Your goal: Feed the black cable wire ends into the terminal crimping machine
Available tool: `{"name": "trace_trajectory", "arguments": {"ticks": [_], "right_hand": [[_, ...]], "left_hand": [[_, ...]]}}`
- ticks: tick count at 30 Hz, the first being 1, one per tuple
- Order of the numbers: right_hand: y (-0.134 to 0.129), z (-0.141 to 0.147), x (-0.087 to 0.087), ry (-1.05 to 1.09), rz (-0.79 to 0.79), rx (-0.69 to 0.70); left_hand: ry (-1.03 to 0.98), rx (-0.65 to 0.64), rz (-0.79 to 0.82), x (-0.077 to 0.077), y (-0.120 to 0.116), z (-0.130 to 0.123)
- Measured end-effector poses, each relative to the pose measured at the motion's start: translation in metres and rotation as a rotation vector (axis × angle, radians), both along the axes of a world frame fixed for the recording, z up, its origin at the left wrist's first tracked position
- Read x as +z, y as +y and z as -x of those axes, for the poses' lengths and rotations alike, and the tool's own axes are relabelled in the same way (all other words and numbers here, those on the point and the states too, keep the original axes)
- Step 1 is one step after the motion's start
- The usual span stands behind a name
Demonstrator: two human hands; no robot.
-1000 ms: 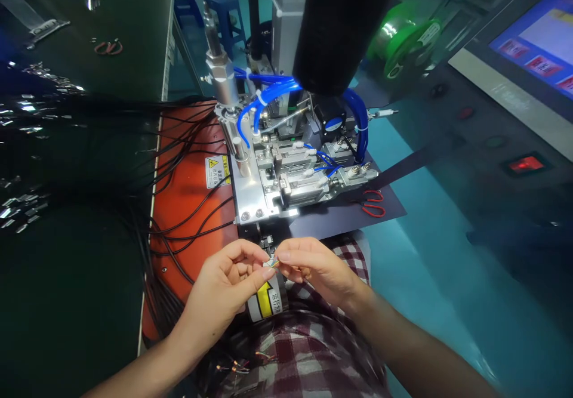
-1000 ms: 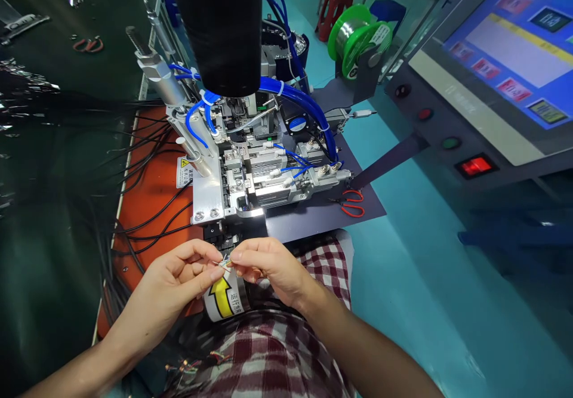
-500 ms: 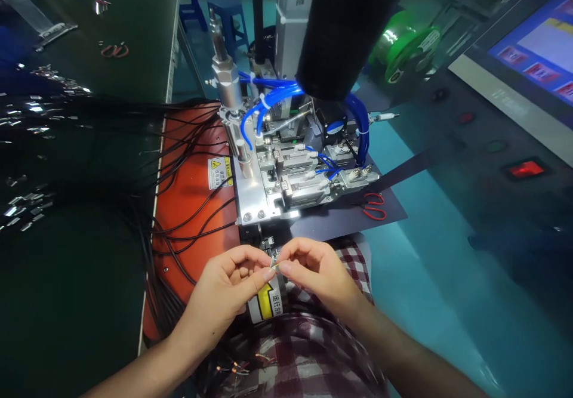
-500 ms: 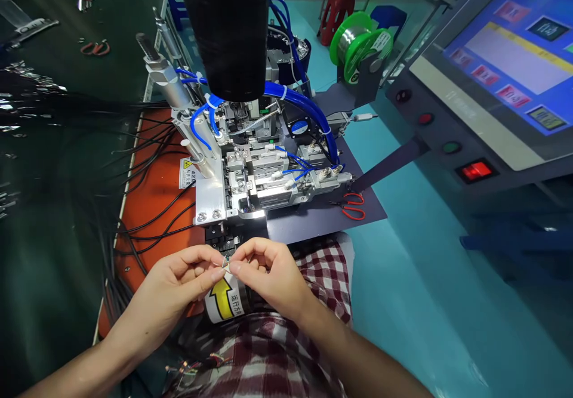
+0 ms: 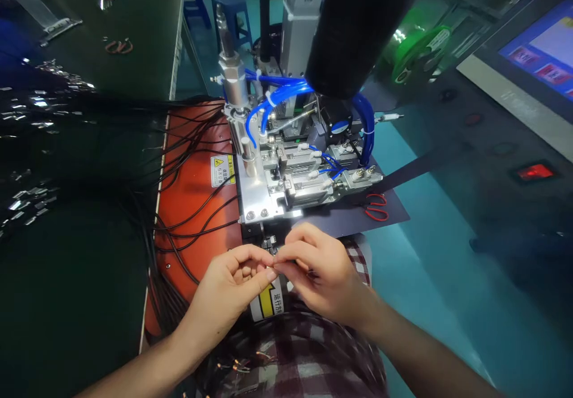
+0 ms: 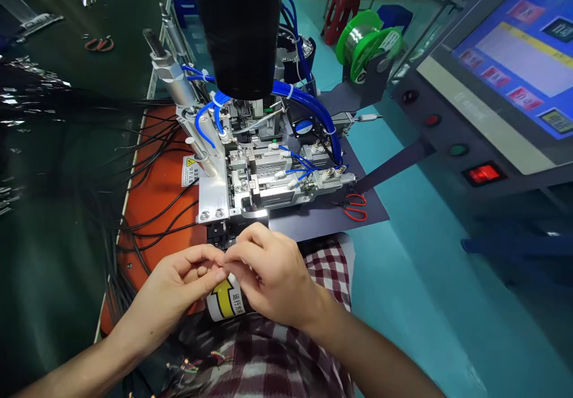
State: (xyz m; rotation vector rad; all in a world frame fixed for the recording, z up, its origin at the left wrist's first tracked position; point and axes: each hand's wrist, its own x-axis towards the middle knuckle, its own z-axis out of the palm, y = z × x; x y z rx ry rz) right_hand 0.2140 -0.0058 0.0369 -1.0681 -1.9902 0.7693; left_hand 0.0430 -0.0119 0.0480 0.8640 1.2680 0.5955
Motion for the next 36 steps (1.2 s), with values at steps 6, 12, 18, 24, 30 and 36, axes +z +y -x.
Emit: {"name": "trace_trajectory", "arguments": {"ticks": [6,12,18,24,30,36], "right_hand": [[-0.009,-0.002,-0.02,-0.097,-0.307,-0.081],[-0.017,0.006,-0.029,0.096,-0.064,-0.149],[-0.016,0.009,-0.024,0.228,0.175,-0.235],[-0.013,0.006,-0.017,0.324,0.363,-0.192],[-0.012,0.011,-0.016,0.373,0.404,-0.189],[-0.013,0.01,-0.016,0.375,0.449,-0.234]], "left_hand": [[-0.005,-0.03,-0.079,0.0,0.001,0.002],[0.012,-0.017,-0.066,-0.002,-0.001,0.004],[-0.042,0.025,-0.009,-0.002,-0.001,0.003],[-0.059,0.033,0.016,-0.003,0.0,0.001],[-0.029,-0.021,-0.035,0.0,0.0,0.003],[-0.035,-0.03,-0.023,0.0,0.001,0.003]]}}
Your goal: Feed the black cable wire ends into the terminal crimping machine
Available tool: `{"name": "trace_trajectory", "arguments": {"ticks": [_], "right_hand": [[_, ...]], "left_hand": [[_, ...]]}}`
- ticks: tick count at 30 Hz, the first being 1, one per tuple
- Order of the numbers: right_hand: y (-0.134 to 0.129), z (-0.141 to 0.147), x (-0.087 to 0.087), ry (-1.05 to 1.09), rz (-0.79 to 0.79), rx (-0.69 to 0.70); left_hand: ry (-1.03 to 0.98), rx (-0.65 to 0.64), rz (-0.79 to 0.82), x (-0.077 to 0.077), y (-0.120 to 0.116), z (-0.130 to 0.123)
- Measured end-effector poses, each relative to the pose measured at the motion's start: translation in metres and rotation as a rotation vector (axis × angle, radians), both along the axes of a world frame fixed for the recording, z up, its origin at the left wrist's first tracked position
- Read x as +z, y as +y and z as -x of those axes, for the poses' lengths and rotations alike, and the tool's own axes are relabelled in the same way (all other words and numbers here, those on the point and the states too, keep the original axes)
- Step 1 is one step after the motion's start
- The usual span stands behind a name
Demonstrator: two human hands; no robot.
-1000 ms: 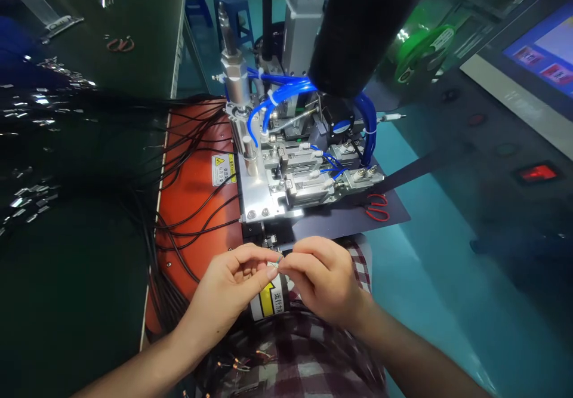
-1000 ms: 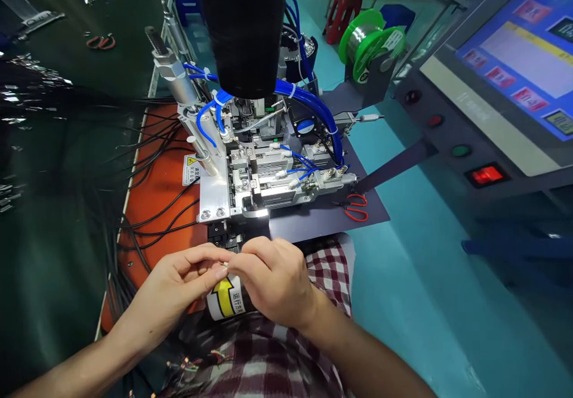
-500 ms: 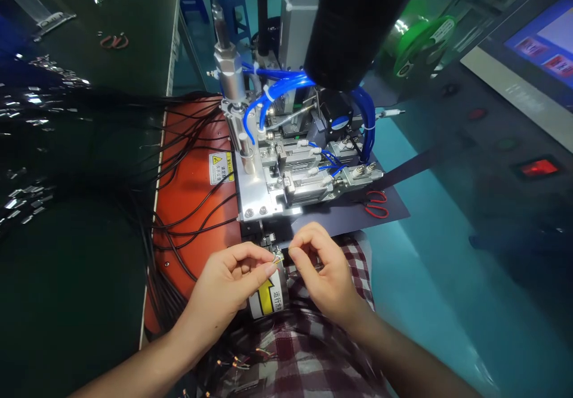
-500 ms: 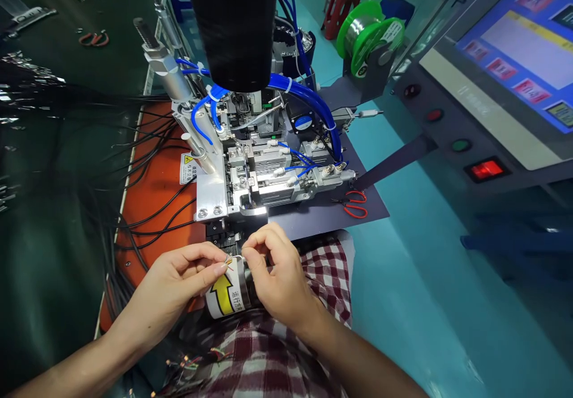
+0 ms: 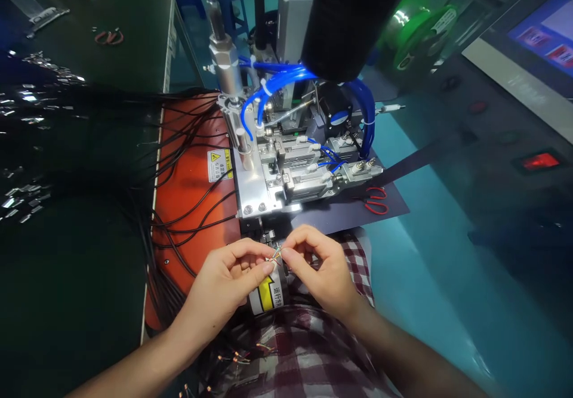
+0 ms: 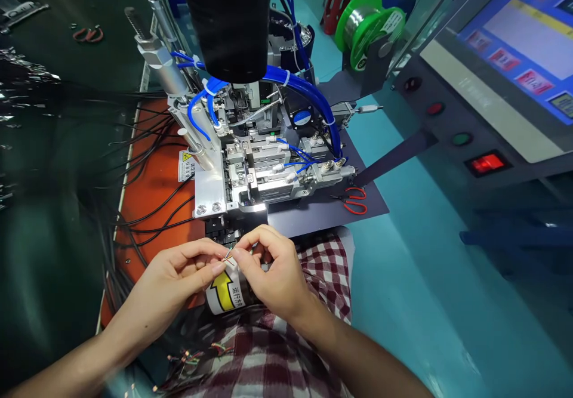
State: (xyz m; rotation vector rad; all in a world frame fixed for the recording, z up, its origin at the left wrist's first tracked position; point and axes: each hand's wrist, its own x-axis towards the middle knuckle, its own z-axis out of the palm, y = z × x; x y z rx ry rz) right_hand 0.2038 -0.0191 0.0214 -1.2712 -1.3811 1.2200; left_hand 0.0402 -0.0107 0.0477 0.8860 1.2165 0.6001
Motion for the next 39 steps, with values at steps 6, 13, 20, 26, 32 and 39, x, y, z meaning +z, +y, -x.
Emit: {"name": "trace_trajectory", "arguments": {"ticks": [6,13,20,26,32,39], "right_hand": [[0.0,0.0,0.001,0.006,0.078,0.012],[-0.008,0.006,-0.001,-0.026,0.036,0.012],[-0.005,0.003,0.006,0.092,0.228,0.083],[0.004,0.001,0.011,0.139,0.306,0.068],[0.004,0.005,0.012,0.105,0.326,0.036],[0.005,0.006,0.004,0.308,0.433,0.043]], "left_hand": [[-0.007,0.004,0.022,-0.001,-0.001,0.0],[-0.042,0.034,0.052,-0.002,-0.002,0.001],[-0.013,0.017,0.07,-0.002,-0.003,0.002],[-0.007,0.015,0.044,0.0,-0.003,0.001],[0.012,0.03,0.039,0.0,-0.002,-0.001],[-0.012,0.044,0.029,-0.001,-0.003,0.0]]}}
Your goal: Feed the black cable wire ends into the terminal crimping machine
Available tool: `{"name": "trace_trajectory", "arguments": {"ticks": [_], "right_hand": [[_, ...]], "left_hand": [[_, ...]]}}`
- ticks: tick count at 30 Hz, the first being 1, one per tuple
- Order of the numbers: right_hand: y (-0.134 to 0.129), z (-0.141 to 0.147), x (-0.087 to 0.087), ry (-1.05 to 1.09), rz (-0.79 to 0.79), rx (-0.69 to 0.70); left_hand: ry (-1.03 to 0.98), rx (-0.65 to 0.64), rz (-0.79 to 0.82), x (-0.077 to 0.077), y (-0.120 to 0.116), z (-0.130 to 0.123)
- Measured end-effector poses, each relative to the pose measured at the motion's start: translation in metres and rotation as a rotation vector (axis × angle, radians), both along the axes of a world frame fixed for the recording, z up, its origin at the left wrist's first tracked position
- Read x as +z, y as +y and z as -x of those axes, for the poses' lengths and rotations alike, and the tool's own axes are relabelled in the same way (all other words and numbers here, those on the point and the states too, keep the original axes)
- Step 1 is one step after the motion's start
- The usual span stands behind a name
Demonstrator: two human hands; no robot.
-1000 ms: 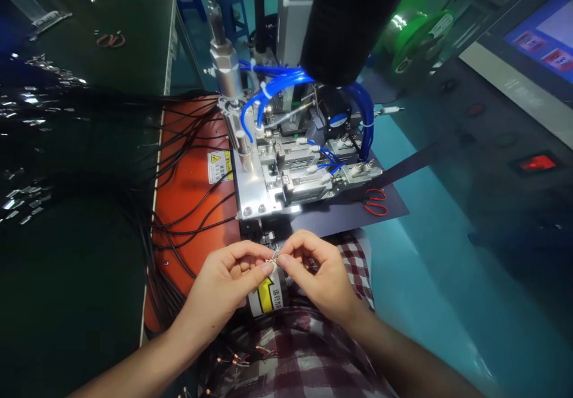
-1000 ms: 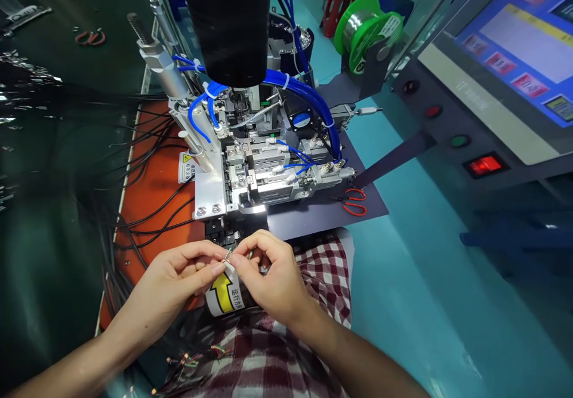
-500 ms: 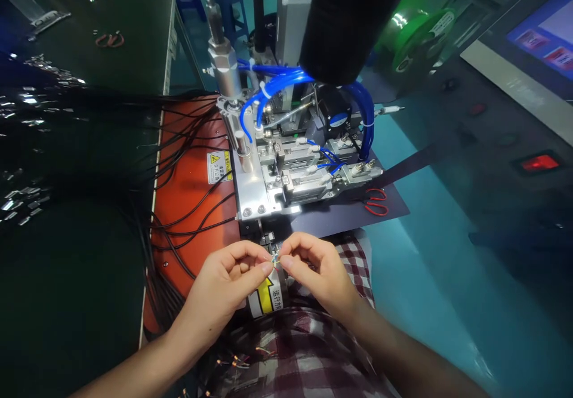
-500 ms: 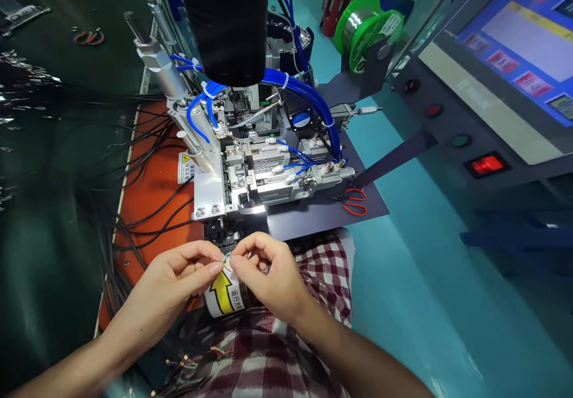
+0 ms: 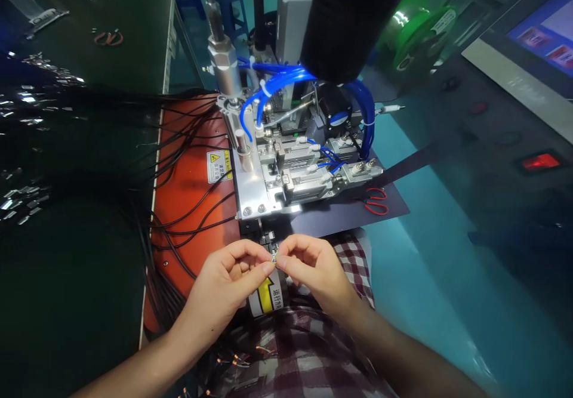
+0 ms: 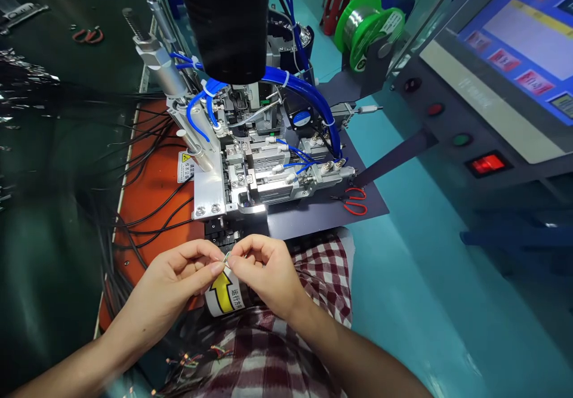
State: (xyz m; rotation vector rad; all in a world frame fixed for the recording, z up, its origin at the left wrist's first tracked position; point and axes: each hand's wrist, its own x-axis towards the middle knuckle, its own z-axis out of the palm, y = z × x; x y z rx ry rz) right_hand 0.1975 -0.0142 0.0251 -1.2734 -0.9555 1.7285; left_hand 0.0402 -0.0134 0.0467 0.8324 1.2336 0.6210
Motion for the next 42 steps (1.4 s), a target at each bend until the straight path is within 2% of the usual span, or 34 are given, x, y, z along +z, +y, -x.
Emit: {"name": "trace_trajectory", "arguments": {"ticks": [7,13,17,21,27,31,35,38,42], "right_hand": [[0.003,-0.002,-0.005,0.25,0.172,0.068],[0.009,-0.006,-0.004,0.26,0.11,0.085],[0.02,-0.012,-0.004,0.237,-0.031,0.268],[0.032,-0.019,-0.005,0.202,-0.201,0.461],[0.047,-0.025,-0.002,0.132,-0.35,0.652],[0.056,-0.027,0.003,0.118,-0.393,0.788],[0.059,-0.028,0.004,0.171,-0.316,0.891],[0.055,-0.024,0.001,0.245,-0.212,0.885],[0.04,-0.017,-0.007,0.252,-0.224,0.659]], "left_hand": [[-0.056,0.001,-0.018,0.0,-0.001,0.0],[-0.081,-0.043,0.029,0.003,0.0,0.003],[-0.104,-0.141,0.096,0.005,0.002,0.006],[-0.188,-0.172,0.144,0.007,0.005,0.007],[-0.213,-0.255,0.218,0.008,0.009,0.011],[-0.225,-0.285,0.24,0.009,0.01,0.011],[-0.246,-0.324,0.276,0.007,0.011,0.012],[-0.303,-0.344,0.321,0.004,0.013,0.014],[-0.394,-0.315,0.357,-0.003,0.016,0.02]]}}
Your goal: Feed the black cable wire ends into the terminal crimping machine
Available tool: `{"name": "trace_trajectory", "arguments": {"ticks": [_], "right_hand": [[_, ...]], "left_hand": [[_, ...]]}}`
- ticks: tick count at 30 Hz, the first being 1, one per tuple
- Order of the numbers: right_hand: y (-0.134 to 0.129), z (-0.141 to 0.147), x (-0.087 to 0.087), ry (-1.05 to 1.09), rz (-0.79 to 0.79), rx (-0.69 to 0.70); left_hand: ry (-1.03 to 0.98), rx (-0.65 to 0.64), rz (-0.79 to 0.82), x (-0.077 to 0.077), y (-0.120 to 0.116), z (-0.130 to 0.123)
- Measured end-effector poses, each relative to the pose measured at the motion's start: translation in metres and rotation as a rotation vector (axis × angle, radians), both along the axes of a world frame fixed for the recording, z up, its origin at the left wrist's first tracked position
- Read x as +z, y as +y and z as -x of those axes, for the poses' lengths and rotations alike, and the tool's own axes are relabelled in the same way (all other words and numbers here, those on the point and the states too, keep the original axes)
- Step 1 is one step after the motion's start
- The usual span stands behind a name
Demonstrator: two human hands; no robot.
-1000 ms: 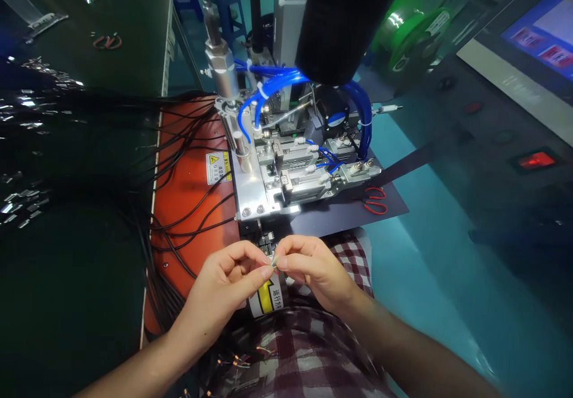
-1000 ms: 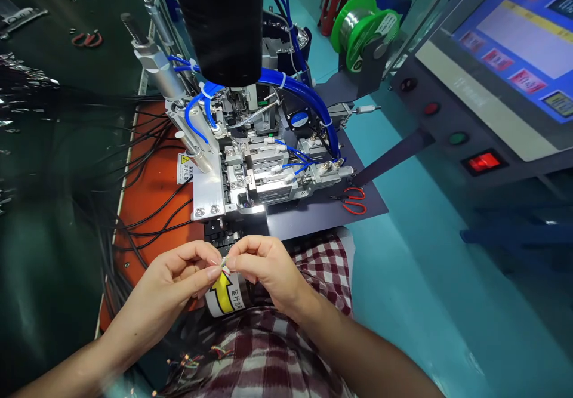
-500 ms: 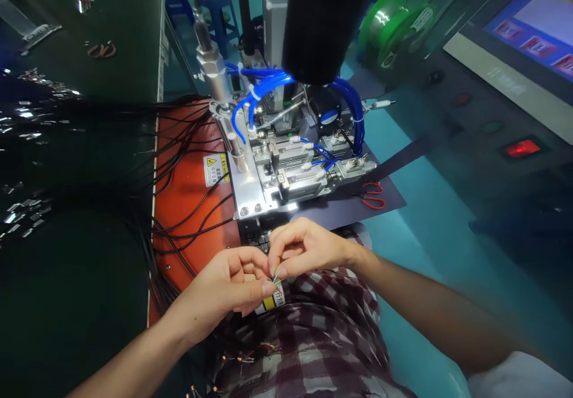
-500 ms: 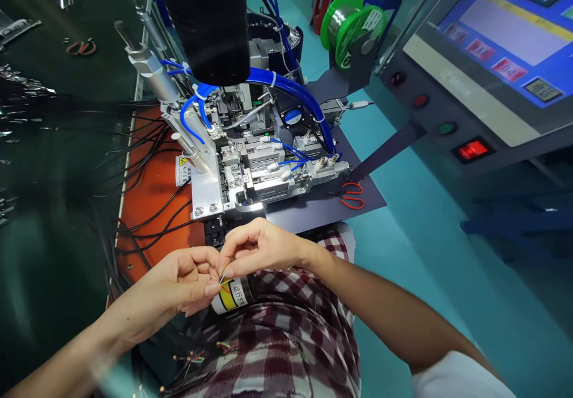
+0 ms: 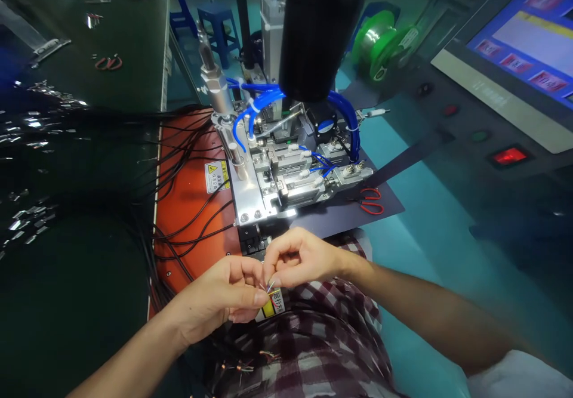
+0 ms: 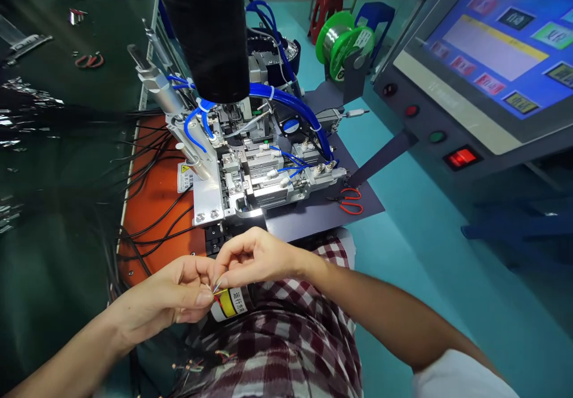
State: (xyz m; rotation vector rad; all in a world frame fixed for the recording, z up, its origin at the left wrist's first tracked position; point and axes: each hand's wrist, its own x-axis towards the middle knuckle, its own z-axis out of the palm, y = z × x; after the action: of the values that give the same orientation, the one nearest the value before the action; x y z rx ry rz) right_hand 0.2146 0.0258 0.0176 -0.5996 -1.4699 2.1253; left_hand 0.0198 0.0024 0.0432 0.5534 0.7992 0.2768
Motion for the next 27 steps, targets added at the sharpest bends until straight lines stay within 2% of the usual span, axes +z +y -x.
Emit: {"name": "trace_trajectory", "arguments": {"ticks": [2,4,6,10,13,15,20,22,27], "right_hand": [[-0.007,0.002,-0.004,0.01,-0.023,-0.114],[-0.011,0.003,-0.005,0.007,-0.048,-0.154],[-0.009,0.001,-0.004,0.001,-0.071,-0.104],[0.005,-0.003,0.005,-0.022,-0.12,0.125],[0.013,-0.005,0.01,-0.052,-0.173,0.169],[0.012,-0.004,0.012,-0.092,-0.19,0.093],[-0.007,-0.004,0.01,-0.19,-0.11,-0.321],[-0.016,-0.004,0.01,-0.233,-0.126,-0.4],[-0.029,0.001,0.017,-0.342,-0.375,-0.485]], "left_hand": [[-0.025,0.013,0.021,-0.003,0.0,0.003],[-0.033,0.006,0.037,-0.004,0.0,0.004],[-0.026,-0.017,0.043,-0.004,-0.001,0.003],[0.026,-0.044,0.009,-0.001,-0.004,-0.002],[0.08,0.005,-0.057,0.0,-0.007,-0.005],[0.117,0.071,-0.098,0.002,-0.008,-0.005],[0.174,0.214,-0.143,0.004,-0.01,-0.007],[0.183,0.232,-0.148,0.003,-0.01,-0.009],[0.213,0.23,-0.159,0.001,-0.01,-0.01]]}}
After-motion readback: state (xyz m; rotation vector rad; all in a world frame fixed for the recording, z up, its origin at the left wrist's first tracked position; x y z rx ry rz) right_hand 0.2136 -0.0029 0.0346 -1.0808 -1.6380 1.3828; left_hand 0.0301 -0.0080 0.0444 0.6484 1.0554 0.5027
